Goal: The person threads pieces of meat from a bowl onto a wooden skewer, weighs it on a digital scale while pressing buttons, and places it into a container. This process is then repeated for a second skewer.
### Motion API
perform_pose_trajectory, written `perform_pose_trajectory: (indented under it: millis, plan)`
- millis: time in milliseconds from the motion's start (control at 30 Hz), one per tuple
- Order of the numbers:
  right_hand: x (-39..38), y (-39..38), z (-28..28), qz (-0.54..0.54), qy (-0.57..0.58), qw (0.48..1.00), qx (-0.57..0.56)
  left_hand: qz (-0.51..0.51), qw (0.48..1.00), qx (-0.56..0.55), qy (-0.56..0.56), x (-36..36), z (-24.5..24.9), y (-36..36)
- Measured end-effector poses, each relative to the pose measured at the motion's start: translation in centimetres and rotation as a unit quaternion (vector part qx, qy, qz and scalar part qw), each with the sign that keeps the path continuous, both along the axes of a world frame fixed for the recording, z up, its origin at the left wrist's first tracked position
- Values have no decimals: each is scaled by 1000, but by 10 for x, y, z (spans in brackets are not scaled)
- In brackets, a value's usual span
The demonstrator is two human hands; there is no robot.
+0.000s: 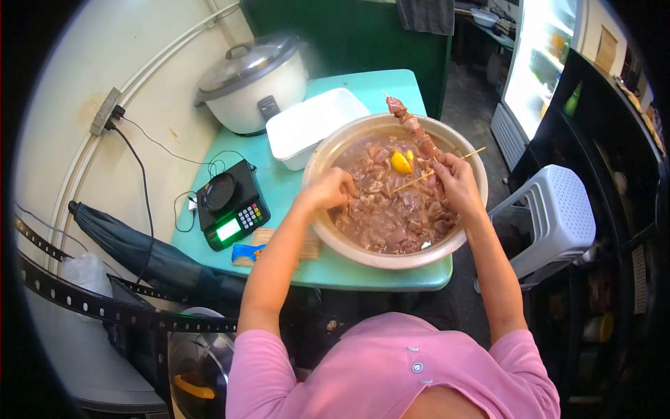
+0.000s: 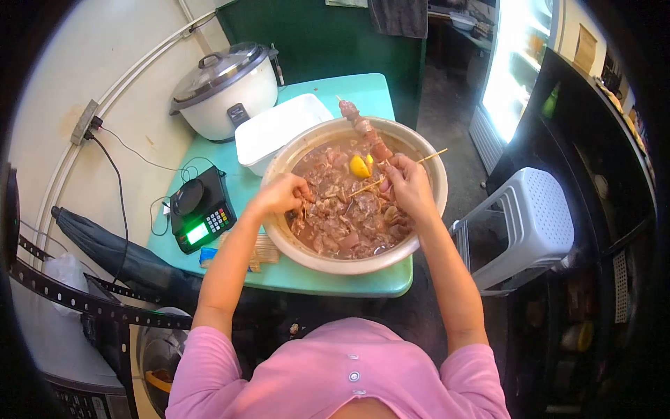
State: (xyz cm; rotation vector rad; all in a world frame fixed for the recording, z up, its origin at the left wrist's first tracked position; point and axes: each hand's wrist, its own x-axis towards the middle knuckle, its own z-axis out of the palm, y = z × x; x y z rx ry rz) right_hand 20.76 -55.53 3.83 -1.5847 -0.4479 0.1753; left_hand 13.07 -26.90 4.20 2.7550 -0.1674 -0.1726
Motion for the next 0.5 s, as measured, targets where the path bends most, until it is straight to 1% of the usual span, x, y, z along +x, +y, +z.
perform_pose_trajectory:
  millis: [33,67,100,133,200,267,300,367,400,467,500]
  plan:
    - [0,0,1,0,-2,1000,1,7,995,-90,33,2,5,6]
    - [-1,-1,3,1,0,1000,-5,6,996,-88,31,5,9,10]
    - [-2,-1,4,1,3,1000,-12,23,978,-196,60,8,15,12]
    - [-2,-1,4,0,1,1000,-11,39,948,-302,88,10,18,13]
    - [-2,-1,3,-2,1,1000,-14,54,945,-309,96,15,22,13]
    - [-1,-1,2,-1,-3,1000,-10,73,906,-406,93,23,22,10]
    - [0,-1,3,1,-2,1000,-9,70,907,-405,91,26,26,6]
    - [-2,0,5,-1,5,1000,-2,93,876,-463,99,29,30,-1]
    - [-3,-1,6,-2,15,1000,4,94,875,-465,101,31,27,-2]
    - [-3,-1,6,-2,11,1000,-4,86,842,-522,106,37,24,-5]
    - [-3,-2,6,-2,6,1000,-10,86,841,-523,106,39,27,-8]
